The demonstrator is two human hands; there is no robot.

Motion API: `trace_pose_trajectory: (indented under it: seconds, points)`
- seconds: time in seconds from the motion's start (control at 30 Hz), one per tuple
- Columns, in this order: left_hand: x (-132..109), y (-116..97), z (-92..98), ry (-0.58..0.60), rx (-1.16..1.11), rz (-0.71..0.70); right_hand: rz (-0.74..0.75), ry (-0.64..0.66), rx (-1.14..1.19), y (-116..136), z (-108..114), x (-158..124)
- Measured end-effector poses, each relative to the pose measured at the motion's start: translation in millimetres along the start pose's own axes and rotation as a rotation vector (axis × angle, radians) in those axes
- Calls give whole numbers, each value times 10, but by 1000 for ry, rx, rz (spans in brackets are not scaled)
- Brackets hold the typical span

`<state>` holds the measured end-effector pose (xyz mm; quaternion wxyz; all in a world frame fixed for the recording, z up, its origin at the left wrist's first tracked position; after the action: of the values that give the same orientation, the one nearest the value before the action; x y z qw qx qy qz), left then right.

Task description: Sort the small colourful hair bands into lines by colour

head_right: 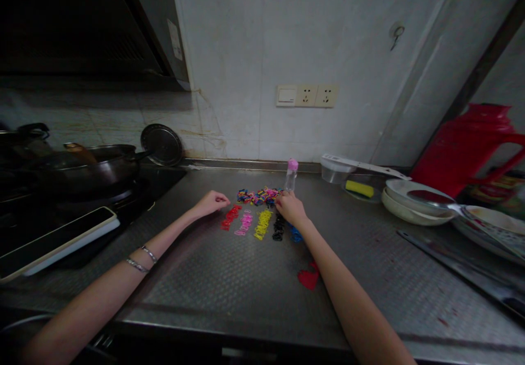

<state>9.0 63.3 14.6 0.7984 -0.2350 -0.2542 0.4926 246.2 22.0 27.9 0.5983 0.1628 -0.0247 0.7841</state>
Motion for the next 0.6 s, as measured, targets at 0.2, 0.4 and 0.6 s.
trace_pose_trajectory:
  seconds: [0.2, 0.4, 0.6]
  points:
    - [-8, -19, -17, 14, -8, 2, 6, 0, -23, 9, -18, 35]
    - [-20, -45, -8, 7, -7, 2, 13, 7, -81, 23, -56, 65]
    - [-3, -14, -10, 0, 6, -13, 21, -4, -51, -14, -38, 68]
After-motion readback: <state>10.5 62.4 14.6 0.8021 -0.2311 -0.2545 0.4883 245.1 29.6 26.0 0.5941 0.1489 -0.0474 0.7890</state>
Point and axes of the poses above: each hand's wrist, its own x-axis towards the middle knuckle, its own z-axis out of the back of the hand, y = z × x, the point moved 9 cm from there along x, towards the middle knuckle, and after that the axes turned 8 degrees about x, right-handed, at the moved point
